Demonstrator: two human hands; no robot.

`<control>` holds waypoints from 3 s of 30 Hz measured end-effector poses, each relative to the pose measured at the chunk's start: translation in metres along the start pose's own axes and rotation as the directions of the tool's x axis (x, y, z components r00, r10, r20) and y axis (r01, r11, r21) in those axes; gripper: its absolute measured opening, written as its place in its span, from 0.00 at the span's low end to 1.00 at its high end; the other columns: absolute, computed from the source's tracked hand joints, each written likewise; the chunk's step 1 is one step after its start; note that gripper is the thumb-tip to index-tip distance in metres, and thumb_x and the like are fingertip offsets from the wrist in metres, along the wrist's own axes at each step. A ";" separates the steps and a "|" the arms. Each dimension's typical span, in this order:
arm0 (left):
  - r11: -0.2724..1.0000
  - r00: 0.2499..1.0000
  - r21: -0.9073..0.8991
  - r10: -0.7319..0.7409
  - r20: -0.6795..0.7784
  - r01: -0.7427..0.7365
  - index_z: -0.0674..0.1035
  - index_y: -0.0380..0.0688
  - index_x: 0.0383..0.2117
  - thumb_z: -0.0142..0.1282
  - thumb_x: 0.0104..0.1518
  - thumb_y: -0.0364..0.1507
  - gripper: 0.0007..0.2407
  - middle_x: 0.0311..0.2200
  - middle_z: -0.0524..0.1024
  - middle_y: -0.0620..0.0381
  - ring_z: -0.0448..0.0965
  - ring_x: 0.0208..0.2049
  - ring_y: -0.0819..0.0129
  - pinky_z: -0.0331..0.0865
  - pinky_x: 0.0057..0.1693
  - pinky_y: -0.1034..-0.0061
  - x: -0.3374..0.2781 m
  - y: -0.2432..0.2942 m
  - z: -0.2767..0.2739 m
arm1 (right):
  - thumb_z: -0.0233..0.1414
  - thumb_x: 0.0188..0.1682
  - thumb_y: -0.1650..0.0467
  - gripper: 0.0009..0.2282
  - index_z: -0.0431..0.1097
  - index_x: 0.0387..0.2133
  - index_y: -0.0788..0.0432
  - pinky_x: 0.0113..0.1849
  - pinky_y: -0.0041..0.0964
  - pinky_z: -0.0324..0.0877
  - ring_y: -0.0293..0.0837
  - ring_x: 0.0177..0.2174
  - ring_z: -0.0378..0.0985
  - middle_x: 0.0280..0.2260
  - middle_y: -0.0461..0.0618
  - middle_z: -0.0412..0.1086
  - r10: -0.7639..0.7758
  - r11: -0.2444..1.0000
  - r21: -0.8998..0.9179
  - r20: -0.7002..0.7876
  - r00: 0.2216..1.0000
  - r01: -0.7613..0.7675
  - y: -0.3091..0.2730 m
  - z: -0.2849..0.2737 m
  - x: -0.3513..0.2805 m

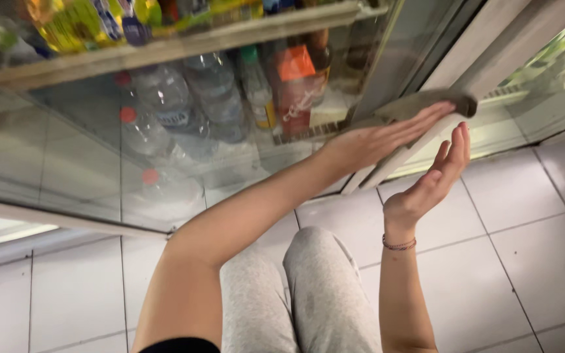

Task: The person cleans the glass doors of a commercial refrigerator using a cloth and a spray bottle. They wipe the exterior glass surfaces of multiple doors, including the top, middle, and bottom sections, and also clean the metal frame. The person switches between a brown cloth and a checkered cloth during the process.

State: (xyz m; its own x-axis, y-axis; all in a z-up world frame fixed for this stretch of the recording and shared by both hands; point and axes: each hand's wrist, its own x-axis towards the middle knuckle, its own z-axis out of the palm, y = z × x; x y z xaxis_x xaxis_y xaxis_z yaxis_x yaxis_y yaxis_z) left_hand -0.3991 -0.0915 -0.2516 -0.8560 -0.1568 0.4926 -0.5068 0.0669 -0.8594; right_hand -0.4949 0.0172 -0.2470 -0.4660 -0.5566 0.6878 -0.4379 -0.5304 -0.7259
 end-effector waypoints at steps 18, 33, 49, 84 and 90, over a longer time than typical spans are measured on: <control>0.901 0.903 -0.070 -0.427 0.043 0.429 0.39 0.50 0.74 0.41 0.70 0.36 0.31 0.74 0.32 0.51 0.27 0.79 0.48 0.21 0.73 0.36 -0.103 -0.114 -0.016 | 0.37 0.63 0.59 0.25 0.61 0.64 0.65 0.55 0.41 0.67 0.48 0.57 0.67 0.65 0.56 0.55 0.030 1.000 -0.001 0.137 0.990 -0.030 -0.029 0.037 -0.055; 0.858 0.859 -0.119 -0.474 0.195 0.500 0.49 0.66 0.74 0.34 0.73 0.34 0.23 0.75 0.40 0.60 0.41 0.76 0.58 0.31 0.74 0.43 -0.210 -0.103 -0.034 | 0.38 0.63 0.65 0.19 0.62 0.63 0.62 0.52 0.40 0.68 0.47 0.54 0.68 0.62 0.56 0.56 0.011 1.000 0.006 0.350 0.937 -0.014 -0.025 0.074 -0.117; 0.301 0.331 -0.144 -0.780 0.531 0.943 0.81 0.56 0.44 0.63 0.48 0.52 0.22 0.52 0.62 0.48 0.64 0.55 0.30 0.52 0.61 0.22 -0.401 0.097 -0.057 | 0.38 0.58 0.71 0.18 0.65 0.58 0.63 0.50 0.39 0.70 0.47 0.51 0.69 0.61 0.57 0.59 0.001 0.999 0.046 0.491 0.871 -0.027 -0.042 0.097 -0.147; -0.104 -0.079 -0.022 -0.863 0.499 0.994 0.55 0.60 0.72 0.46 0.67 0.46 0.28 0.74 0.41 0.36 0.37 0.76 0.35 0.22 0.75 0.32 -0.451 0.063 -0.095 | 0.53 0.50 0.71 0.21 0.63 0.57 0.64 0.45 0.41 0.71 0.46 0.43 0.78 0.52 0.57 0.69 0.437 0.871 -0.336 0.862 0.257 -0.358 0.059 0.183 -0.325; -0.795 -0.907 0.504 -0.131 0.400 0.337 0.48 0.59 0.71 0.57 0.55 0.45 0.39 0.70 0.36 0.35 0.40 0.68 0.35 0.39 0.62 0.27 -0.505 0.179 -0.133 | 0.53 0.56 0.69 0.15 0.70 0.53 0.67 0.43 0.40 0.70 0.47 0.39 0.76 0.42 0.63 0.74 0.532 0.820 -0.431 0.816 0.225 -0.376 0.092 0.194 -0.321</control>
State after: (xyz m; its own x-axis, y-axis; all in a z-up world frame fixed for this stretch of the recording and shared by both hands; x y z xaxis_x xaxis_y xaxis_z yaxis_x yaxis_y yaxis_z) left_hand -0.0709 0.1307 -0.6357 0.8836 -0.2609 -0.3888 0.1656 -0.6025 0.7808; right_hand -0.2364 0.0228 -0.5341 0.2897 -0.9294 -0.2289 -0.5151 0.0501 -0.8556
